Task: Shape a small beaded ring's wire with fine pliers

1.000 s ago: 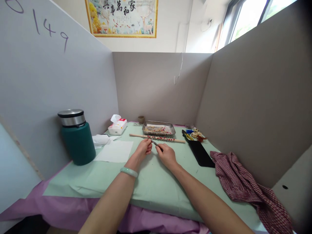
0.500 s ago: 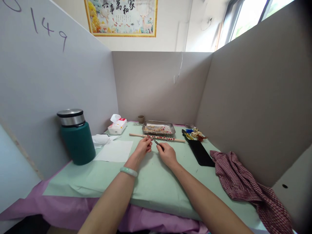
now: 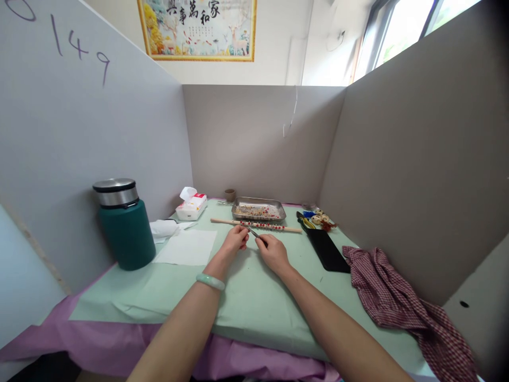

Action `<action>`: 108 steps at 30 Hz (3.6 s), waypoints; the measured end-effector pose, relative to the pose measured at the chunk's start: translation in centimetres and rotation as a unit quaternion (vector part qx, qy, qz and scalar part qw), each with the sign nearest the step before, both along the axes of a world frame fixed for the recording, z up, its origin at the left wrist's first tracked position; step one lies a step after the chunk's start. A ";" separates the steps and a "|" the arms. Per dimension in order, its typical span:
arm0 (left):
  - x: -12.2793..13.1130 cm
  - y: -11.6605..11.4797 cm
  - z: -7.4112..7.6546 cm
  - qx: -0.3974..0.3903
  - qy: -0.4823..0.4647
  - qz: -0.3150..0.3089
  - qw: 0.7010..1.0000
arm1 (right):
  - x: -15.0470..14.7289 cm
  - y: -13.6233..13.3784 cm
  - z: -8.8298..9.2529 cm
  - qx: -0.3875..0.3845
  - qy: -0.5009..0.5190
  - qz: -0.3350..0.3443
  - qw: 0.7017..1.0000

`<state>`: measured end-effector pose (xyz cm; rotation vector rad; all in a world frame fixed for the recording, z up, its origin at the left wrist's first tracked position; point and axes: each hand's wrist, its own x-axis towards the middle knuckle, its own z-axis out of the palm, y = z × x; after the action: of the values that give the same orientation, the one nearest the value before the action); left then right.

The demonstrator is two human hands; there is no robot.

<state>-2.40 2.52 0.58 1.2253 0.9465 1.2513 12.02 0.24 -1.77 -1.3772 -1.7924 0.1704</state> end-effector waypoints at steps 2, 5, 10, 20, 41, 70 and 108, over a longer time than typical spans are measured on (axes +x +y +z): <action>0.0 0.0 0.0 -0.005 0.005 0.003 1.000 | 0.0 0.0 0.0 -0.003 0.000 0.003 1.000; 0.0 -0.1 0.0 -0.011 0.007 -0.009 1.000 | 0.0 0.0 0.1 -0.002 0.002 0.004 1.000; 0.0 0.0 -0.1 -0.008 0.009 -0.016 1.000 | -0.1 -0.1 0.3 0.003 -0.002 0.008 1.000; -0.1 0.1 0.0 0.015 0.070 -0.003 0.997 | 0.2 0.1 0.5 -0.007 0.018 0.026 0.999; -0.3 -0.8 0.7 -0.036 0.015 -0.062 0.997 | 0.8 1.1 0.3 -0.092 0.090 0.079 0.989; 0.0 0.2 -0.2 0.006 0.049 -0.007 0.999 | 0.6 0.2 0.2 -0.024 -0.019 0.027 0.999; -0.4 0.3 0.2 0.053 0.055 0.054 0.996 | 0.6 0.4 0.4 -0.014 0.059 0.080 0.995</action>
<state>-2.82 2.79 0.76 1.3526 1.0484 1.3455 12.61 0.61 -1.42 -1.2173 -1.8057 0.3570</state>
